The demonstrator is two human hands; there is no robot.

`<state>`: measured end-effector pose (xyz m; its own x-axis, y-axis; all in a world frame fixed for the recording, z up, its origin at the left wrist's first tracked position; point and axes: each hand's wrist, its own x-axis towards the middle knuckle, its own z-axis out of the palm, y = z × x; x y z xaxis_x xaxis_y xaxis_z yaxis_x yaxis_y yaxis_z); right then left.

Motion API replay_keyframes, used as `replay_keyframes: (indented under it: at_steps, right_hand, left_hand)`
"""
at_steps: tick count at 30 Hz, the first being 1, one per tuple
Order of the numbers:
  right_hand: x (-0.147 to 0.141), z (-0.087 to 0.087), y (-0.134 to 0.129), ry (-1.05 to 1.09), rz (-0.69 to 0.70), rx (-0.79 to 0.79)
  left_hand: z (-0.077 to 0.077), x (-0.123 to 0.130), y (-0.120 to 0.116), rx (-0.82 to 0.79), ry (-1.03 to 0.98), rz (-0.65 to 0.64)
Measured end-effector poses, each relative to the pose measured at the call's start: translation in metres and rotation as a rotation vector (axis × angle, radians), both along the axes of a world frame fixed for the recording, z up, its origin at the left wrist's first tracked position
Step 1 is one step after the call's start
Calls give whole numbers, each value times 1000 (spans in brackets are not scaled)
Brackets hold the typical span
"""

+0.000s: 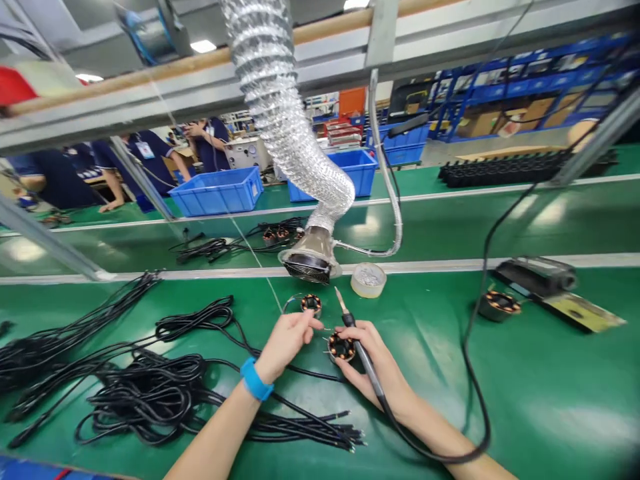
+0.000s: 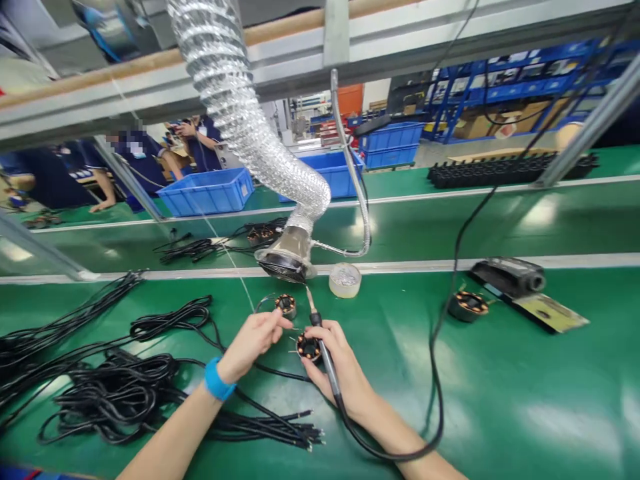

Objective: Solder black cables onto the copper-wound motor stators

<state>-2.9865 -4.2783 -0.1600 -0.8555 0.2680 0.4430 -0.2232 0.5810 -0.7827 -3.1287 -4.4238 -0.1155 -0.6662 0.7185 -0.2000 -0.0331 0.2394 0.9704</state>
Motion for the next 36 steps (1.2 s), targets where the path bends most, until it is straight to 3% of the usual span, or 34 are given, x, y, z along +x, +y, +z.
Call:
replay_keyframes:
  at_steps: [2, 6, 11, 14, 18, 21, 30, 33, 36]
  right_hand:
    - [1, 3, 2, 4, -22, -6]
    - [4, 8, 11, -13, -82, -7]
    - [7, 12, 16, -25, -153, -5]
    - [7, 12, 15, -26, -167, -1]
    - [4, 11, 9, -9, -158, -23]
    - [1, 14, 1, -1, -97, -43]
    - [-3, 45, -21, 135, -69, -181]
    - [-11, 44, -27, 161, -105, -243]
    - [-16, 38, -32, 158, -194, -297]
  left_hand:
    - [3, 0, -8, -79, 227, -81]
    - [-1, 10, -15, -191, 560, -432]
    - [-6, 27, -13, -206, 667, -589]
    - [3, 24, -14, -165, 550, -542]
    - [14, 14, -18, -21, 177, -338]
    - [14, 10, -17, 69, 57, -246]
    - [12, 12, -16, 68, 128, -272]
    - [8, 15, -17, 71, 217, -229]
    - [3, 19, -17, 42, 461, -104]
